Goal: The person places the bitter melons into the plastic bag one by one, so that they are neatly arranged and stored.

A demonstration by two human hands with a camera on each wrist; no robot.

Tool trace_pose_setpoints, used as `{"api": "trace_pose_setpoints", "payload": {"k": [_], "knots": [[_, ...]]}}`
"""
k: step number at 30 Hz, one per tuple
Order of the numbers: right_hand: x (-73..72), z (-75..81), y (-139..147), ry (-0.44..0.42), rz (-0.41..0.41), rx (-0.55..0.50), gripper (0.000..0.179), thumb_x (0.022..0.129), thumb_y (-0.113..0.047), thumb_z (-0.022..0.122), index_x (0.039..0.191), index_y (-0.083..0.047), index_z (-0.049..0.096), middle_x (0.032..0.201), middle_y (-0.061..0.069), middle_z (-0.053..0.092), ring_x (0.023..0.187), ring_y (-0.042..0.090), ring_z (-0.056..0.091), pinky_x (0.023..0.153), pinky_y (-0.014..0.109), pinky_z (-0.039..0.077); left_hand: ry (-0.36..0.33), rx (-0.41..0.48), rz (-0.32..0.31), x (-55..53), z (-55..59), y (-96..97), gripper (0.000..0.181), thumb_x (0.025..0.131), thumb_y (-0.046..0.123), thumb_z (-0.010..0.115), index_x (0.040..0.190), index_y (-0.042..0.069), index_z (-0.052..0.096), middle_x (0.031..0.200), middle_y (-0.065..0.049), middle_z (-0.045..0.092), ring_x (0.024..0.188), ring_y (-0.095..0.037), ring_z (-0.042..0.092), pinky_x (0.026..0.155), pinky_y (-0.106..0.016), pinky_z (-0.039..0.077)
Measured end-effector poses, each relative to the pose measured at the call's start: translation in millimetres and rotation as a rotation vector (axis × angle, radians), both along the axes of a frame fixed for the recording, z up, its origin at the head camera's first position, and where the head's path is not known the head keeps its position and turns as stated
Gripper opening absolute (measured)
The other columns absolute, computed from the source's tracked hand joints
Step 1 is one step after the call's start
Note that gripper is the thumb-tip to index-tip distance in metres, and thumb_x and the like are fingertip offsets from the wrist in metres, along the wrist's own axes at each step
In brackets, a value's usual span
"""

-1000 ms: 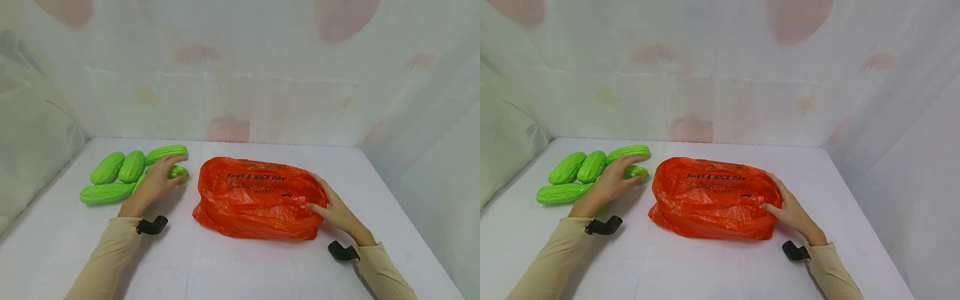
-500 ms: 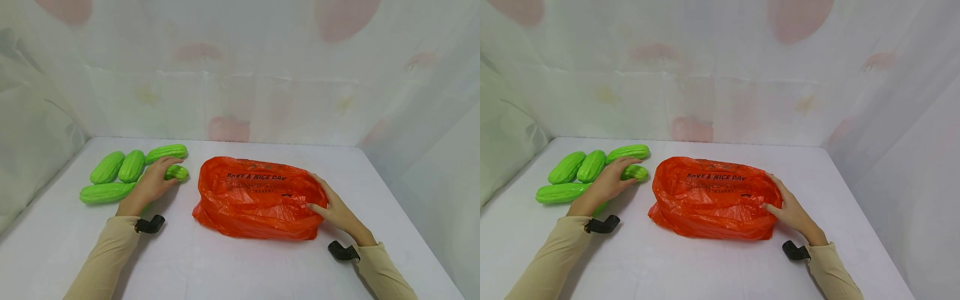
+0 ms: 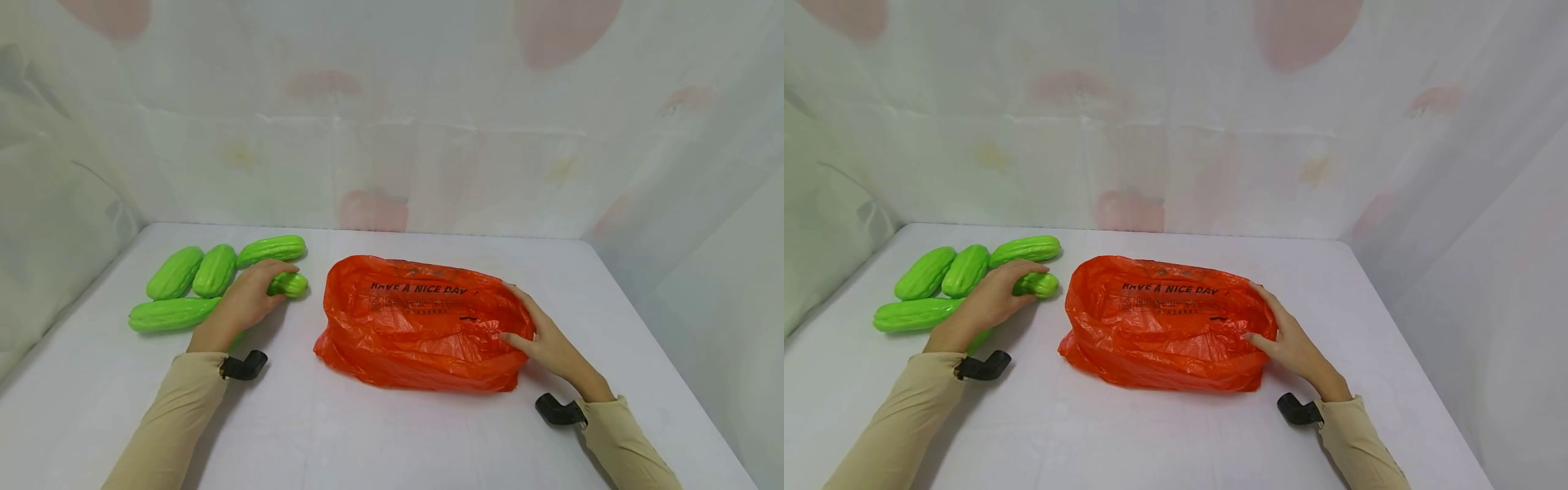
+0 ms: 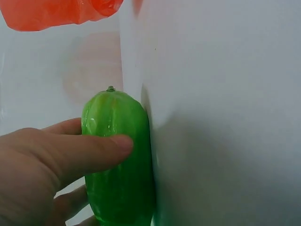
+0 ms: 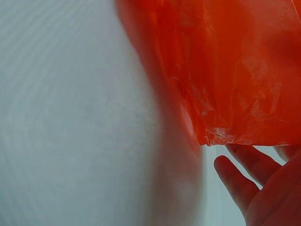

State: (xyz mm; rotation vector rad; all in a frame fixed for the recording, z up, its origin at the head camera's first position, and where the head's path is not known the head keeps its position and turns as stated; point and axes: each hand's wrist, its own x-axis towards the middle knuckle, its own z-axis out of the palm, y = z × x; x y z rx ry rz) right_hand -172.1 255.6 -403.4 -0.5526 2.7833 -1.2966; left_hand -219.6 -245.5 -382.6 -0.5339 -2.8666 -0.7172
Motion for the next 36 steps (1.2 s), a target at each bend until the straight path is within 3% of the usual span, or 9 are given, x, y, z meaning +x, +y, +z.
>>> {"api": "trace_pose_setpoints", "payload": {"k": [11,20,27,36], "knots": [[-1.4,-0.1,0.6,-0.01,0.007,-0.004,0.079,0.092,-0.012,0.063,0.158,-0.026,0.022,0.162,0.015,0.026,0.145,0.044,0.029,0.104,0.074,0.033,-0.006,0.035,-0.038,1.1,0.3,3.8,0.052,0.08,-0.004,0.076,0.129,0.003,0.061,0.132,-0.021,0.061,0.127,-0.044,0.052,0.107,-0.059,0.04],[0.0,1.4,0.1,-0.027,0.014,-0.003,0.079,0.093,-0.014,0.064,0.158,-0.027,0.022,0.161,0.015,0.027,0.143,0.044,0.031,0.102,0.072,0.038,0.054,0.013,-0.07,-1.6,-1.6,2.8,0.052,0.076,-0.01,0.075,0.125,0.005,0.065,0.128,-0.02,0.065,0.125,-0.043,0.055,0.106,-0.059,0.042],[-0.2,0.2,0.2,-0.027,0.01,0.006,0.079,0.093,-0.015,0.064,0.158,-0.029,0.022,0.162,0.014,0.026,0.144,0.044,0.03,0.102,0.073,0.037,0.063,-0.004,-0.038,-0.4,0.8,0.5,0.052,0.077,-0.009,0.073,0.127,0.006,0.064,0.13,-0.02,0.064,0.126,-0.043,0.055,0.106,-0.059,0.041],[0.0,0.6,0.4,-0.023,0.016,0.004,0.079,0.093,-0.014,0.063,0.158,-0.028,0.021,0.162,0.014,0.027,0.144,0.045,0.03,0.102,0.073,0.037,0.086,0.072,-0.048,-1.0,5.4,1.8,0.055,0.081,-0.003,0.076,0.133,0.005,0.061,0.137,-0.023,0.059,0.128,-0.044,0.052,0.108,-0.059,0.039]]}}
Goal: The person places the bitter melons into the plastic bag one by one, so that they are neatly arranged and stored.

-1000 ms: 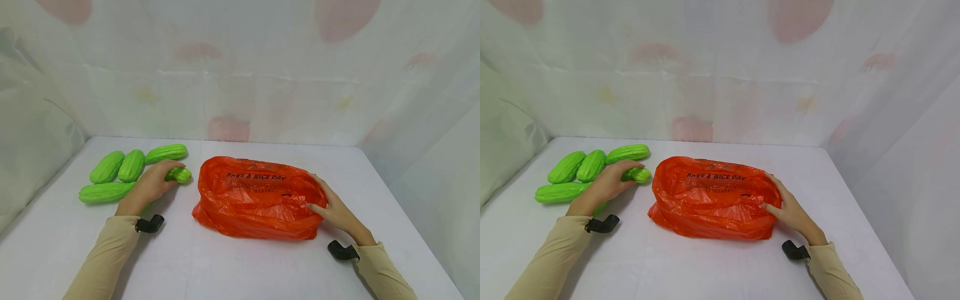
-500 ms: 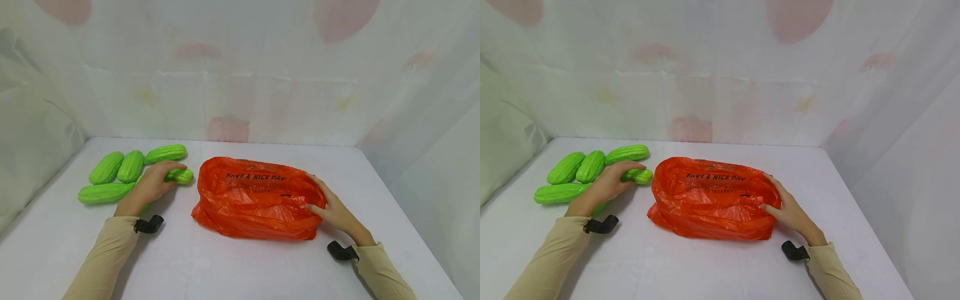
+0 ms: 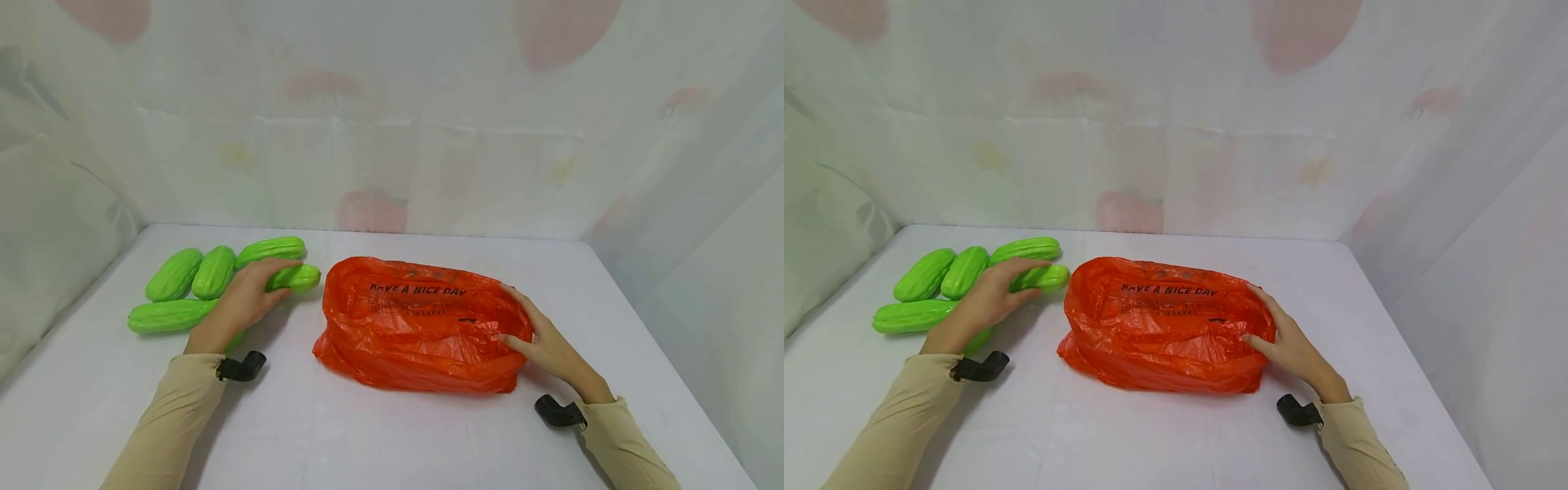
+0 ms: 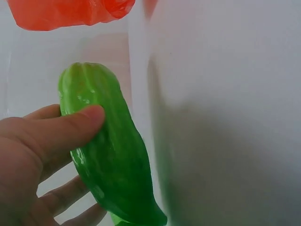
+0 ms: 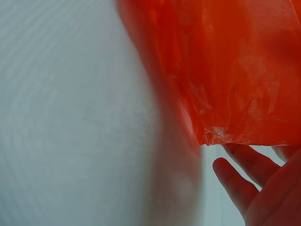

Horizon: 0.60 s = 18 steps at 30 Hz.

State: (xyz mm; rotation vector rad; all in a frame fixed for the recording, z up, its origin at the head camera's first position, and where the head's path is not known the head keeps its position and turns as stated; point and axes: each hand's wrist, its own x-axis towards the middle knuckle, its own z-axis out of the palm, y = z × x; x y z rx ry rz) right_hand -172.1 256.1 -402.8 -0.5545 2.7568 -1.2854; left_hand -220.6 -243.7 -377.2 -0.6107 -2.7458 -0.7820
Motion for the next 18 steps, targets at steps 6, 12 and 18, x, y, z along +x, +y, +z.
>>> {"api": "trace_pose_setpoints", "payload": {"k": [6,12,18], "knots": [[-0.1,0.3,0.6,0.01,0.004,0.003,0.079,0.093,-0.015,0.064,0.158,-0.028,0.021,0.161,0.014,0.028,0.144,0.044,0.031,0.103,0.074,0.036,0.03,0.027,0.014,0.3,1.7,2.3,0.057,0.083,0.003,0.077,0.136,0.003,0.057,0.138,-0.022,0.058,0.13,-0.043,0.051,0.11,-0.057,0.037],[-1.2,-0.3,0.8,0.02,0.006,-0.002,0.079,0.093,-0.015,0.065,0.158,-0.027,0.022,0.162,0.014,0.026,0.146,0.044,0.029,0.105,0.074,0.032,-0.019,0.023,0.069,4.6,8.9,6.0,0.058,0.085,0.008,0.076,0.139,0.001,0.053,0.14,-0.024,0.055,0.132,-0.044,0.048,0.11,-0.058,0.036],[-1.2,-0.8,1.1,0.024,0.007,0.003,0.079,0.093,-0.015,0.065,0.158,-0.027,0.022,0.162,0.013,0.027,0.146,0.044,0.028,0.106,0.074,0.031,-0.032,0.043,0.076,5.6,12.6,9.2,0.059,0.085,0.01,0.077,0.138,0.002,0.054,0.14,-0.023,0.055,0.131,-0.042,0.049,0.108,-0.058,0.039]]}}
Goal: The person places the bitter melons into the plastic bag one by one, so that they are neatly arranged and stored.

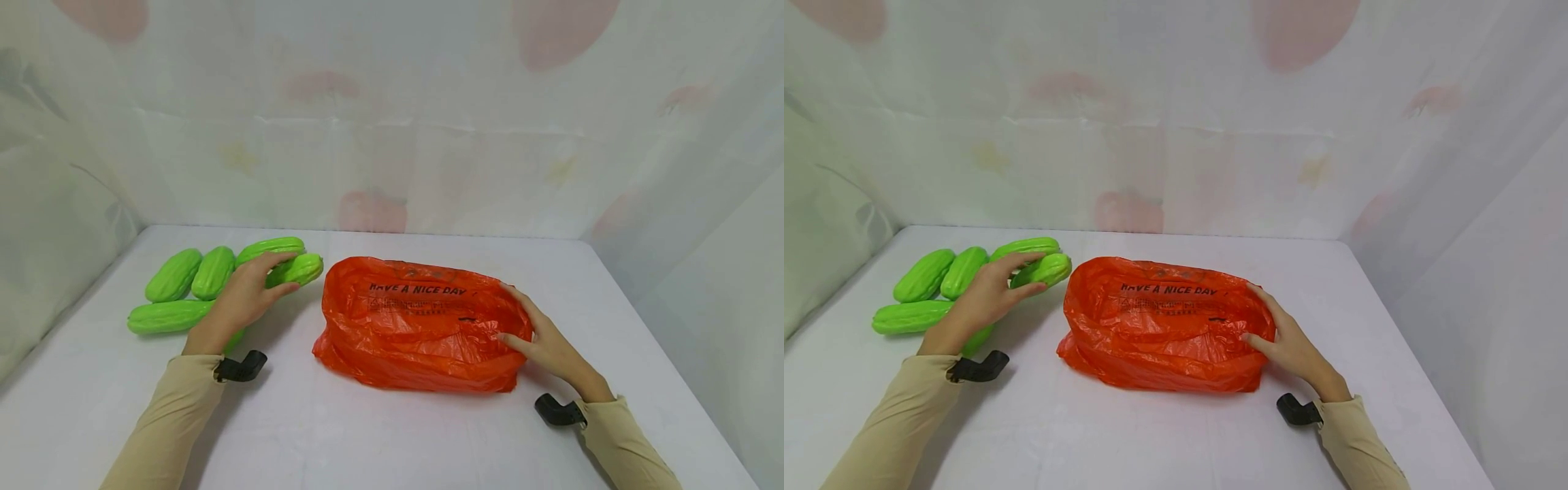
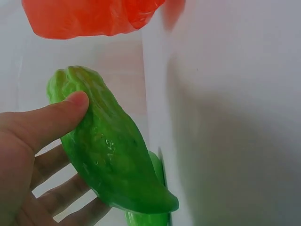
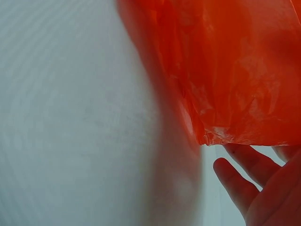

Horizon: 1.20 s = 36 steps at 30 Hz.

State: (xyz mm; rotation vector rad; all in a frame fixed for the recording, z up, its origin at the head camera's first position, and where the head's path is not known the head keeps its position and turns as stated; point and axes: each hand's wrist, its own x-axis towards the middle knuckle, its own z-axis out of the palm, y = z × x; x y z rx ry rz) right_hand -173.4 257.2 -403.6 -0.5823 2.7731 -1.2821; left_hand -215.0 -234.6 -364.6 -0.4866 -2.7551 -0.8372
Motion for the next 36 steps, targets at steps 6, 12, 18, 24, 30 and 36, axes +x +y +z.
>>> {"api": "trace_pose_setpoints", "payload": {"k": [6,12,18,24,30,36], "knots": [[0.1,-0.3,0.4,-0.001,0.004,-0.007,0.079,0.093,-0.015,0.065,0.158,-0.028,0.022,0.162,0.013,0.026,0.146,0.044,0.028,0.106,0.074,0.031,-0.007,0.022,0.013,1.1,1.9,0.7,0.058,0.085,0.014,0.078,0.138,0.002,0.055,0.139,-0.021,0.058,0.126,-0.041,0.054,0.103,-0.057,0.044],[0.7,0.1,-0.1,-0.01,-0.002,0.0,0.079,0.094,-0.017,0.065,0.158,-0.028,0.021,0.162,0.014,0.027,0.144,0.043,0.031,0.104,0.074,0.034,-0.029,0.05,0.013,3.7,7.2,2.3,0.058,0.086,0.016,0.077,0.139,0.005,0.055,0.135,-0.02,0.061,0.113,-0.038,0.061,0.093,-0.055,0.051],[1.1,0.2,-0.7,-0.018,-0.006,0.005,0.079,0.094,-0.018,0.065,0.158,-0.027,0.02,0.161,0.016,0.028,0.142,0.044,0.033,0.102,0.072,0.037,-0.026,0.068,-0.002,6.1,12.1,4.8,0.059,0.086,0.02,0.078,0.139,0.005,0.055,0.129,-0.019,0.065,0.103,-0.037,0.066,0.085,-0.052,0.055],[1.1,1.0,-1.1,-0.021,-0.01,0.015,0.08,0.094,-0.019,0.065,0.159,-0.026,0.02,0.161,0.016,0.028,0.142,0.044,0.033,0.102,0.072,0.038,-0.069,0.12,-0.007,10.3,20.2,8.0,0.061,0.088,0.028,0.076,0.141,0.008,0.053,0.13,-0.016,0.064,0.104,-0.035,0.067,0.081,-0.042,0.054],[0.8,1.1,-0.6,-0.018,-0.003,0.005,0.079,0.094,-0.017,0.064,0.158,-0.027,0.02,0.161,0.015,0.027,0.143,0.044,0.032,0.103,0.073,0.036,-0.085,0.167,-0.016,15.5,29.2,11.9,0.06,0.089,0.032,0.075,0.141,0.012,0.054,0.13,-0.015,0.064,0.105,-0.035,0.068,0.084,-0.044,0.055],[0.3,0.5,-0.6,-0.012,-0.005,0.008,0.079,0.094,-0.018,0.065,0.158,-0.027,0.02,0.162,0.016,0.027,0.143,0.044,0.032,0.103,0.072,0.038,-0.132,0.2,0.007,19.8,34.5,13.8,0.061,0.091,0.038,0.071,0.143,0.015,0.049,0.129,-0.018,0.062,0.111,-0.038,0.065,0.088,-0.051,0.054]]}}
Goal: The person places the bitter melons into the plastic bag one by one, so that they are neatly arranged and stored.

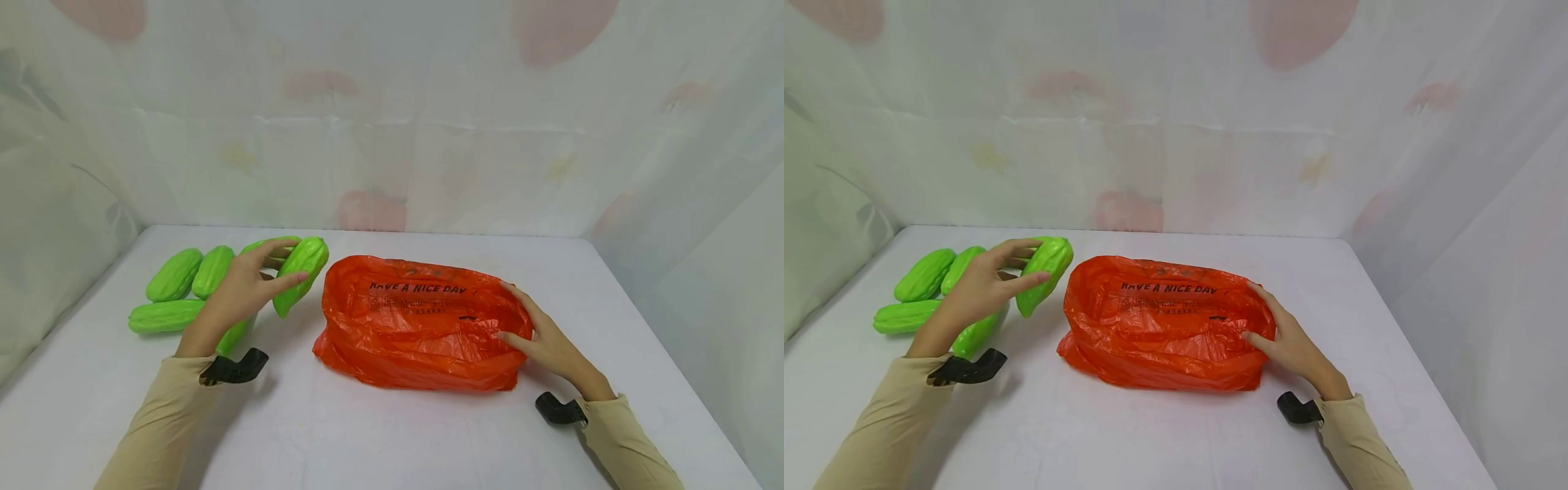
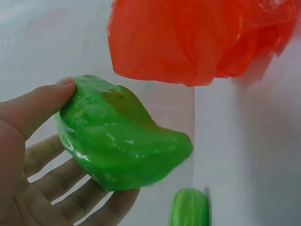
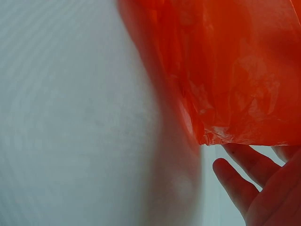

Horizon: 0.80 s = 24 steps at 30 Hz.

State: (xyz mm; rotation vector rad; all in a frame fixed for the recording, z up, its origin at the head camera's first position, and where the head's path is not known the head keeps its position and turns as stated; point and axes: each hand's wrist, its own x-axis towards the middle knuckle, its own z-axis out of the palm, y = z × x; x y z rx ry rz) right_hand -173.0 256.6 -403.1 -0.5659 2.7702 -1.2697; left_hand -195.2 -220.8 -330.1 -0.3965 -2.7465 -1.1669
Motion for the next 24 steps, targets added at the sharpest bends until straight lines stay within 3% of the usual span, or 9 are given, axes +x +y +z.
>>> {"api": "trace_pose_setpoints", "payload": {"k": [5,15,24], "knots": [[0.0,-0.3,0.1,-0.001,0.0,-0.006,0.079,0.094,-0.016,0.065,0.158,-0.026,0.02,0.161,0.016,0.027,0.143,0.044,0.032,0.102,0.071,0.039,-0.025,0.013,0.018,2.1,2.8,2.4,0.061,0.092,0.042,0.069,0.143,0.017,0.048,0.13,-0.018,0.061,0.113,-0.038,0.063,0.089,-0.054,0.053],[-0.8,0.5,-0.2,-0.014,-0.007,-0.006,0.079,0.094,-0.016,0.064,0.158,-0.028,0.02,0.161,0.016,0.028,0.142,0.044,0.033,0.101,0.07,0.04,0.044,0.024,0.004,6.5,8.6,11.7,0.057,0.092,0.038,0.07,0.141,0.016,0.051,0.126,-0.019,0.064,0.105,-0.037,0.067,0.085,-0.052,0.056],[-1.1,0.4,0.3,-0.016,0.0,-0.021,0.08,0.094,-0.016,0.065,0.158,-0.027,0.02,0.161,0.016,0.028,0.143,0.045,0.032,0.102,0.071,0.039,0.109,0.015,-0.014,12.8,15.4,23.2,0.053,0.091,0.034,0.072,0.138,0.015,0.054,0.119,-0.015,0.068,0.097,-0.031,0.071,0.077,-0.026,0.056]]}}
